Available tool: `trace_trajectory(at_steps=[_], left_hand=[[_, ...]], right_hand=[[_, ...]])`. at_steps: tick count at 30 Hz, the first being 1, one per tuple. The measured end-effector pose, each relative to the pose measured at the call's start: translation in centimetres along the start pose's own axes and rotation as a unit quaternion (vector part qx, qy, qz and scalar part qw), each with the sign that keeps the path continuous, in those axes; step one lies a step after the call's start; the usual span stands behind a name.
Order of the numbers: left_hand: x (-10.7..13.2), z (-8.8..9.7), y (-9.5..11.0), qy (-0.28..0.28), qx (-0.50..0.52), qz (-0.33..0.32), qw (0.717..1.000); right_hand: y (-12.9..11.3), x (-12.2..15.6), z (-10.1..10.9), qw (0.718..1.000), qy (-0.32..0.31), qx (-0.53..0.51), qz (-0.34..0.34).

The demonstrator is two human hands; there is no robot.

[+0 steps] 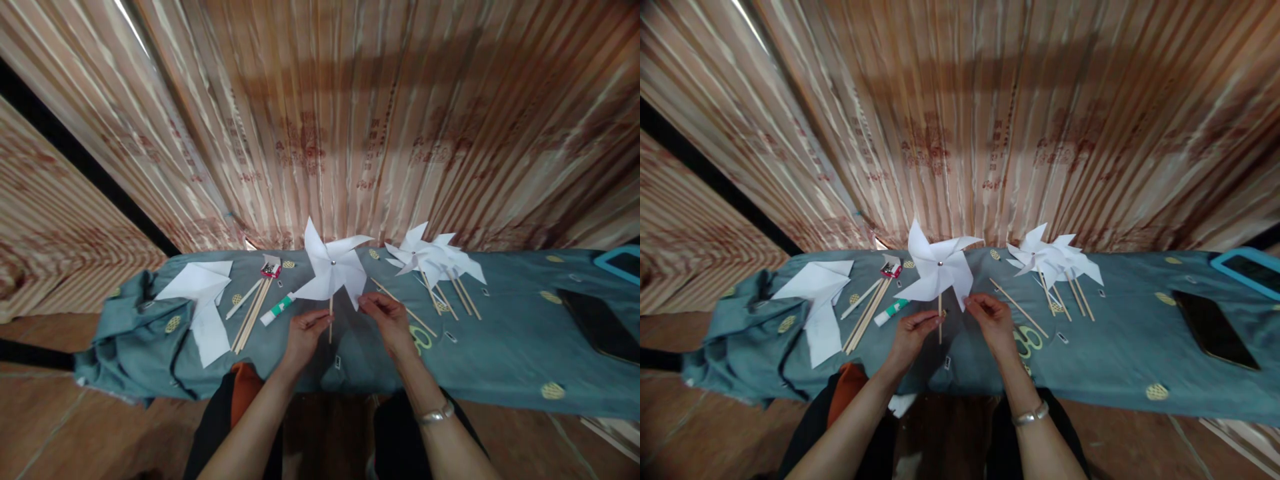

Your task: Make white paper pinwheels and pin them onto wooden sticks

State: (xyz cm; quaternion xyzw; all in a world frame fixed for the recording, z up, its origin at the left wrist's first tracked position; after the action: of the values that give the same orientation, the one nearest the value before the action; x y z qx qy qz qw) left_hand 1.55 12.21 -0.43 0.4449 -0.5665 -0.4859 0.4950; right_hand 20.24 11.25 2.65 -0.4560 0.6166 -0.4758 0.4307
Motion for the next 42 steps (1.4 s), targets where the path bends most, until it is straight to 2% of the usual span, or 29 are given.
trace_trajectory(at_steps=[7, 20, 26, 32, 42], left_hand=[[0.0, 0.0, 0.3, 0.016, -0.016, -0.008, 1.0], [0.1, -0.5, 0.2, -0.007, 0.006, -0.002, 1.0], [0.1, -0.3, 0.2, -0.002, -0.002, -0.011, 1.0], [0.2, -0.6, 0.6, -0.027, -0.004, -0.015, 1.0], [0.4, -1.3, 0.9, -0.066, 0.007, -0.024, 0.997]], right_hand=[[0.0, 0.5, -1.5, 0.999, -0.035, -0.011, -0.018], [-0.1, 1.5, -3.4, 0.995, -0.089, -0.039, -0.04], [-0.3, 1.2, -2.7, 0.995, -0.073, -0.06, -0.043], [-0.5, 1.3, -2.5, 0.991, -0.086, -0.086, -0.055], [-0.1, 1.3, -3.0, 0.992, -0.11, -0.045, -0.047]])
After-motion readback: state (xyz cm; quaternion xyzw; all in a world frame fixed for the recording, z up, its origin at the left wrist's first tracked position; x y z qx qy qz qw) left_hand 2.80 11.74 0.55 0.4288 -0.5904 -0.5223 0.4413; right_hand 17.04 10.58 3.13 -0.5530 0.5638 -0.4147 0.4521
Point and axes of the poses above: each hand's wrist, its own x-axis away from the middle knuckle, its own z-axis out of the back of the hand, y = z × x, the point moved 6 cm from there along -x, towards the middle knuckle, and after that the axes turned 5 degrees about -y, right-handed, at the moved point
